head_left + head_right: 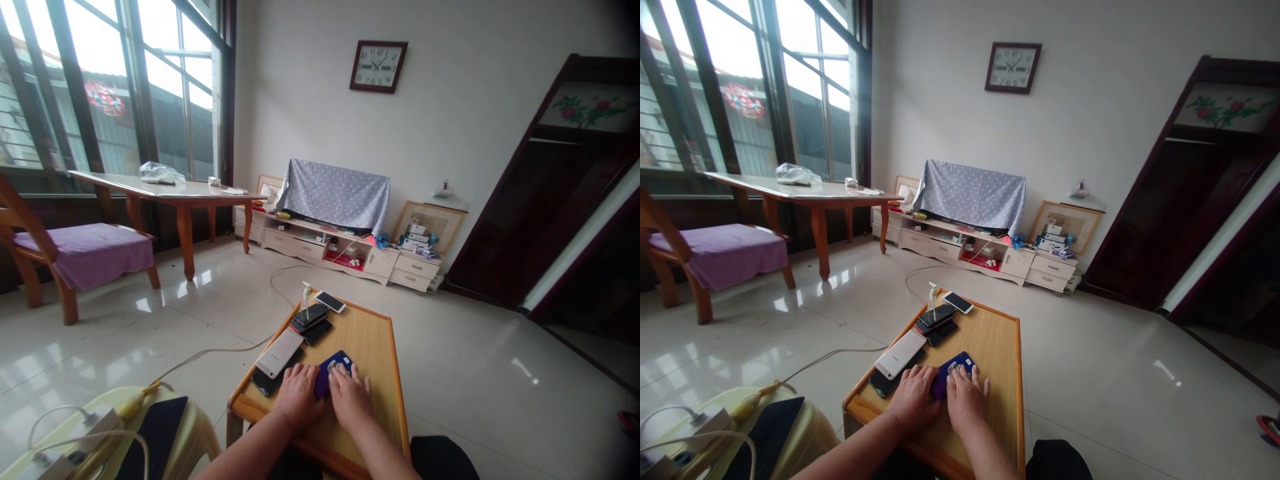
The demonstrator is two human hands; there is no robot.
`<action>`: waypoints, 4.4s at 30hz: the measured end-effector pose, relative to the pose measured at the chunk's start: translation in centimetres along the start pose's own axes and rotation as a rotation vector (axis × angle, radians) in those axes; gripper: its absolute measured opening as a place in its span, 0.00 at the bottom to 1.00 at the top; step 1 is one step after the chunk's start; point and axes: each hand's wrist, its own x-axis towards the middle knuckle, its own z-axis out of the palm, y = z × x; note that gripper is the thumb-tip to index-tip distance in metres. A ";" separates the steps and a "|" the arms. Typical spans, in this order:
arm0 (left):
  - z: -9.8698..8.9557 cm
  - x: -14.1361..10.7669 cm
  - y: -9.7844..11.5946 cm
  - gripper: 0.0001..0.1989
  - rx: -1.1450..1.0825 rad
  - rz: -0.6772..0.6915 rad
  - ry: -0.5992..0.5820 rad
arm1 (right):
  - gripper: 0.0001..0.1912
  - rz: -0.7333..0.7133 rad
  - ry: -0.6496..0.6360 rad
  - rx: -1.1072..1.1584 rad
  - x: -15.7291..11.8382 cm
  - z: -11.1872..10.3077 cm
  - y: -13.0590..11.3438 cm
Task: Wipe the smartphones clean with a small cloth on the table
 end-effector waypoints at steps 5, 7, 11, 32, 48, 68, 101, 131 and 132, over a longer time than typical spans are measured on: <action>-0.1 -0.2 -0.1 0.18 -0.023 0.025 -0.010 | 0.26 -0.114 -0.058 0.051 -1.3 0.9 -1.2; -0.1 -0.3 -0.1 0.19 -0.028 0.032 -0.011 | 0.27 -0.137 -0.065 0.067 -1.6 1.1 -1.4; -0.1 -0.3 0.0 0.20 -0.026 0.033 0.004 | 0.27 -0.066 -0.046 0.040 -1.1 0.9 -0.9; -0.1 0.0 0.0 0.17 -0.004 -0.032 -0.030 | 0.30 -0.206 0.008 0.156 -1.2 3.0 -0.9; -0.1 0.0 -0.2 0.24 -0.011 -0.058 -0.073 | 0.31 -0.192 -0.004 0.191 -1.1 2.7 -1.9; 0.0 -0.1 -0.3 0.26 -0.047 -0.070 -0.042 | 0.30 -0.130 0.020 0.191 -0.5 1.1 -2.2; 1.5 0.1 -1.4 0.40 -0.062 -0.066 -0.021 | 0.32 -0.013 0.070 0.020 4.0 1.4 2.0; 0.5 0.1 -0.6 0.23 -0.026 -0.048 -0.002 | 0.28 -0.090 -0.030 -0.135 1.1 2.8 0.9; 0.4 0.1 -0.6 0.23 -0.024 -0.049 -0.001 | 0.29 -0.074 -0.019 -0.141 1.3 2.5 1.2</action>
